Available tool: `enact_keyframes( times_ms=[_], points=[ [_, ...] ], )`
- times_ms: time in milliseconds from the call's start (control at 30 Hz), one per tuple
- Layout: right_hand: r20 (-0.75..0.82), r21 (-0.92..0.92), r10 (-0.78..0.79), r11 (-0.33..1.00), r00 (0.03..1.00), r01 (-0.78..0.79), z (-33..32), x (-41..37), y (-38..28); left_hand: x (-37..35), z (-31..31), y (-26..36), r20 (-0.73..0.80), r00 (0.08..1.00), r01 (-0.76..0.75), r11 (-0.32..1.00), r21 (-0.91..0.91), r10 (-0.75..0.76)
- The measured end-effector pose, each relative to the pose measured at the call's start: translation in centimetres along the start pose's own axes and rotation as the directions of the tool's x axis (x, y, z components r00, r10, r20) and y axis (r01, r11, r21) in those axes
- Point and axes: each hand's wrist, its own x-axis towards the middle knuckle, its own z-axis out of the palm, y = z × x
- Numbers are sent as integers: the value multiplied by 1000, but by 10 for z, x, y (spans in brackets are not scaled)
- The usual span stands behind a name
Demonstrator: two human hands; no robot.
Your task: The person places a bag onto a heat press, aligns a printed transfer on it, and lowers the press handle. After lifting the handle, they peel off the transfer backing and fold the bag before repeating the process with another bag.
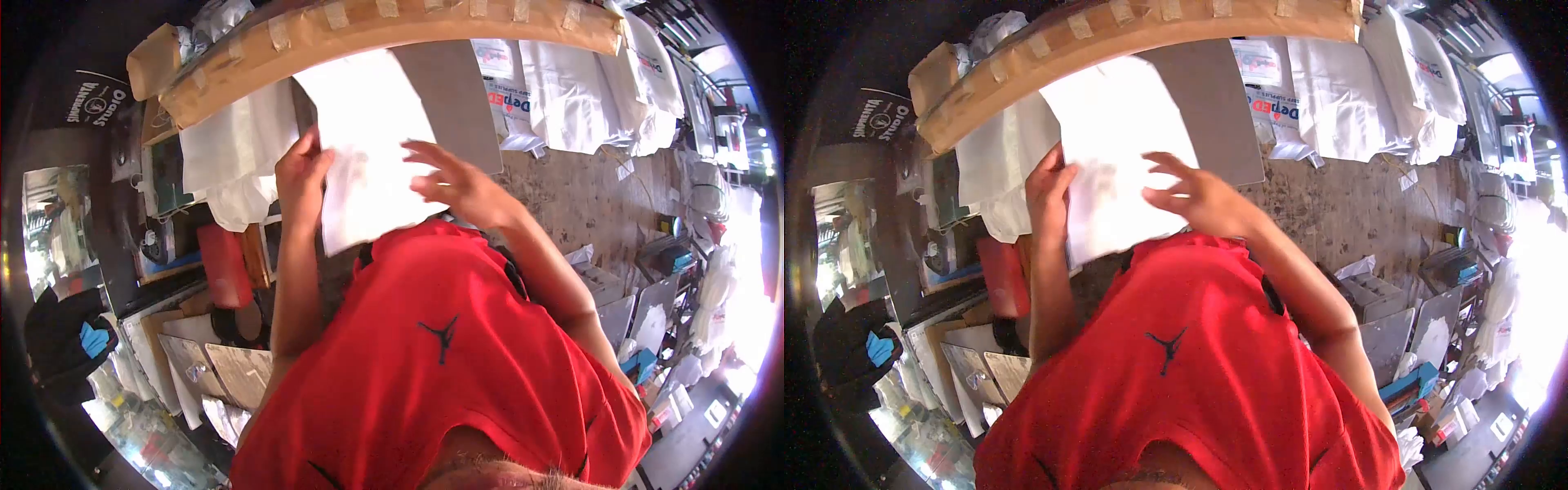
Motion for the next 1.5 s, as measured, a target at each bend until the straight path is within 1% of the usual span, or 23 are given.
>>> enact_keyframes(
  times_ms=[67,133,167,200,233,267,367,500,533,600,633,733,800,900,967,1000,1033,1100,1233,1333,1400,1467,1500],
  points=[
    [74,-87,-138,986,988,144,27,24,-20,-21,17,40,115,993,-12,998,-67,20],
    [74,219,-267,944,961,245,37,36,-25,-33,32,51,260,965,-11,994,-106,38],
    [89,271,-206,946,975,175,28,33,-29,-36,43,54,345,938,-33,999,22,24],
    [133,334,-109,941,985,59,17,30,-35,-31,56,41,381,911,-192,980,57,157],
    [-39,403,-39,914,998,51,8,30,-30,-29,76,30,382,922,-6,989,-149,63],
    [-210,469,45,881,977,60,-1,33,-20,-20,87,14,444,896,36,992,-120,22],
    [-333,599,94,790,938,133,-38,57,35,1,101,-14,442,897,103,984,-148,-28],
    [-555,289,145,957,819,26,-80,89,142,2,56,-34,334,939,35,987,159,-87],
    [-639,191,165,980,751,-53,-85,92,155,4,33,-56,212,977,-63,953,296,-1],
    [-687,277,189,961,702,12,-84,91,155,6,-9,-104,-148,975,-49,807,589,167],
    [-723,191,174,980,669,-48,-87,94,159,9,-38,-140,-181,954,-49,721,691,239],
    [-773,140,129,990,621,-31,-102,116,188,8,-58,-162,-252,962,235,786,572,-105],
    [-791,153,156,987,591,-56,-110,127,193,10,-53,-172,-248,964,238,736,634,-98],
    [-841,-95,-5,986,541,-140,-107,123,174,15,-39,-165,-245,966,241,643,727,-85],
    [-842,-218,-99,962,531,-167,-101,112,155,21,-34,-167,-235,969,235,606,760,-82],
    [-726,-607,-458,777,514,-164,-90,99,141,24,-34,-171,-260,963,240,651,720,-67],
    [-466,-880,-733,445,496,-169,-78,90,129,28,-35,-176,-288,956,242,694,678,-52],
    [-352,-760,-475,648,807,50,-49,81,134,39,-38,-183,-308,951,234,725,648,-31],
    [-335,-797,-312,597,889,-91,-26,87,149,43,-26,-165,-355,924,307,832,462,-143],
    [-360,-674,-146,723,921,-149,-29,103,167,41,-28,-167,-361,910,347,855,385,-207],
    [-189,-810,-250,587,950,-7,-33,94,152,39,-26,-163,-368,908,350,843,408,-199],
    [-191,-791,-301,611,934,34,-27,77,150,39,-28,-167,-358,906,362,850,383,-225],
    [-61,-767,-372,611,926,195,-23,63,146,38,-31,-169,-359,901,372,857,356,-243]
  ],
)
